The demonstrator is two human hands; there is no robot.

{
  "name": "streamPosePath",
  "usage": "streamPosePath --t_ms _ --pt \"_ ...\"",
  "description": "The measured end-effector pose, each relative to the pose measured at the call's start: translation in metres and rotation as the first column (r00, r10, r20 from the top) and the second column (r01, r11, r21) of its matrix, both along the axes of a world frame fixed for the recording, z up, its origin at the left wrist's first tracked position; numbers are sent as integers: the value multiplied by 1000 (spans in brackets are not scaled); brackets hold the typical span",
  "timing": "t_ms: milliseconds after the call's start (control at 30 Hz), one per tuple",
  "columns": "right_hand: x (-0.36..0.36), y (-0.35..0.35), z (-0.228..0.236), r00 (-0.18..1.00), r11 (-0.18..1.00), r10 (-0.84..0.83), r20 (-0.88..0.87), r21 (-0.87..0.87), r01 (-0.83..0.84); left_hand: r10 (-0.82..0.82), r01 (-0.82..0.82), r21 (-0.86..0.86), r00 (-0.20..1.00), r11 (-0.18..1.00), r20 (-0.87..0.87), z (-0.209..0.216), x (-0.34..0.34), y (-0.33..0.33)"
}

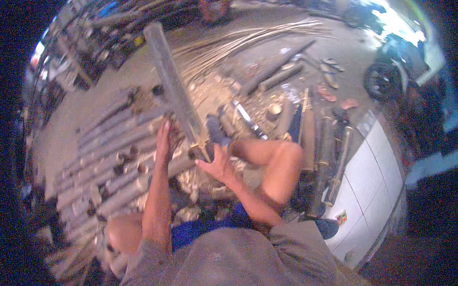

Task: The person sits on the floor and uses a wooden mallet to repeatedly strike the end of a bamboo segment held between their legs. They rotate the segment and continue striking to shape the end, then use a knife to scrape the interior surface.

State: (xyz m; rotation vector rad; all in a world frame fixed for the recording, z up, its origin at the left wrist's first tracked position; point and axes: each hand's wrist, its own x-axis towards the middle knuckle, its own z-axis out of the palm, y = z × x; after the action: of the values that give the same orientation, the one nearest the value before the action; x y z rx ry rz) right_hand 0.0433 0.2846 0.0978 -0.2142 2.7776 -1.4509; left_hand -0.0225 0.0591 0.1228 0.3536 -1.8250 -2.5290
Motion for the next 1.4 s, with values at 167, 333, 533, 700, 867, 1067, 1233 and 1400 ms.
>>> streamPosePath --t_ms 167,333,533,700,867,1067,1233,1400 --pt "43 -13 3 991 992 129 -23 -4 -129 275 -281 -55 956 958 -101 95 5 11" --pt "66 14 13 979 976 171 -110 155 -153 395 -434 -63 863 899 -316 112 20 -13" --pt "99 70 -2 971 964 178 159 171 -204 506 -608 -1 662 794 -553 118 20 -3" --pt "106 68 1 959 937 239 152 222 -268 452 -578 1 638 816 -623 112 23 11" --pt "107 68 -6 957 921 273 95 260 -289 457 -581 12 627 814 -631 107 20 9" --pt "109 62 -3 948 912 294 126 262 -317 427 -575 -28 638 818 -641 97 27 2" --pt "111 63 -15 950 910 312 30 279 -307 386 -529 -75 701 845 -599 106 39 23" --pt "73 51 27 920 935 302 250 110 -337 209 -533 -415 764 737 -611 114 38 49"
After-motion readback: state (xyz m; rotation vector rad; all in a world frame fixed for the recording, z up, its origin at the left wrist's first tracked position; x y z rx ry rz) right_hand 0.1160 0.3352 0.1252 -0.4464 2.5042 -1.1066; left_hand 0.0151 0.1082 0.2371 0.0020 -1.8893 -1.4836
